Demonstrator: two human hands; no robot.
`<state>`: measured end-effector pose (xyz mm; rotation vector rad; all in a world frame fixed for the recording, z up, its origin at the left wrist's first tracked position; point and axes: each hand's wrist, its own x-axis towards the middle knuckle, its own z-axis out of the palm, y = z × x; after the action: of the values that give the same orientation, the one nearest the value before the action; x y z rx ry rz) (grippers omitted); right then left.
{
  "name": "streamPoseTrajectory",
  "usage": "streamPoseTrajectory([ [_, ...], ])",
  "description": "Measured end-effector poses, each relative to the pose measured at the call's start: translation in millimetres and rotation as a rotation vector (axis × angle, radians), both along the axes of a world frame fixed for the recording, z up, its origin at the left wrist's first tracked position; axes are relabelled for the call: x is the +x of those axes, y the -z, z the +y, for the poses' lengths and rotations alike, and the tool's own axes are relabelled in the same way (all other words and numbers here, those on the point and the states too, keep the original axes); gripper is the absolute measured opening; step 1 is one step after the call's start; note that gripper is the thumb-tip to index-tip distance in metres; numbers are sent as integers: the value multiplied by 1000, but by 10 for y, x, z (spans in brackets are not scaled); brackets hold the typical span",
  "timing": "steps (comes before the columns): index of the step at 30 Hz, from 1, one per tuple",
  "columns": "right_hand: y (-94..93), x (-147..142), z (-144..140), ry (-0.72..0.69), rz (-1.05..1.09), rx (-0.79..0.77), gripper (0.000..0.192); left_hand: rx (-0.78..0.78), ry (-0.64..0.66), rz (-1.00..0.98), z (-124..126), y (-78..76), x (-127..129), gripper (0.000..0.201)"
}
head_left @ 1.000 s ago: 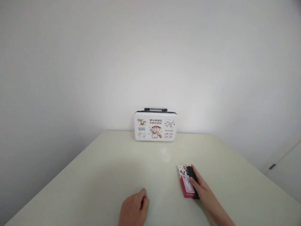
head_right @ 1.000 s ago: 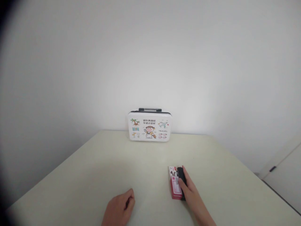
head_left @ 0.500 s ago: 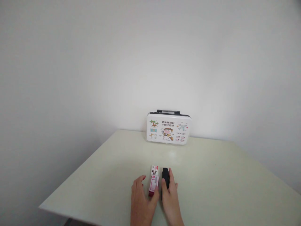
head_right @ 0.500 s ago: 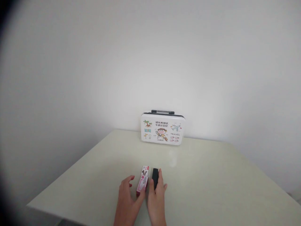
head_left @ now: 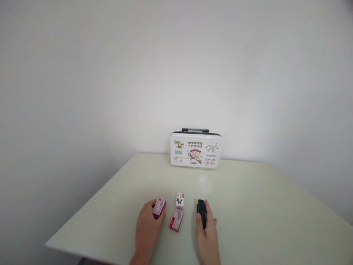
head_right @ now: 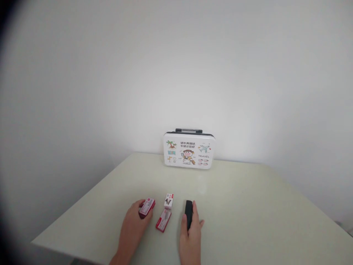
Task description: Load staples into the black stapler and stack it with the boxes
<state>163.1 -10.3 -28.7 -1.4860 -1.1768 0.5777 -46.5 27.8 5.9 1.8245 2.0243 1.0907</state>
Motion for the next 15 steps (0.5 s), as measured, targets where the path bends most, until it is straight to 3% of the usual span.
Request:
streamPoseTrajectory([
  [5,15,11,14,-13,35,18,76,16,-18,2,28,59,-166,51],
  [12,63,0,17,-8,55,33,75,39,-121,114,-375,241,-602,53],
  [15,78,13,8,-7,62,33,74,3,-137,228,-470,251,-616,44],
])
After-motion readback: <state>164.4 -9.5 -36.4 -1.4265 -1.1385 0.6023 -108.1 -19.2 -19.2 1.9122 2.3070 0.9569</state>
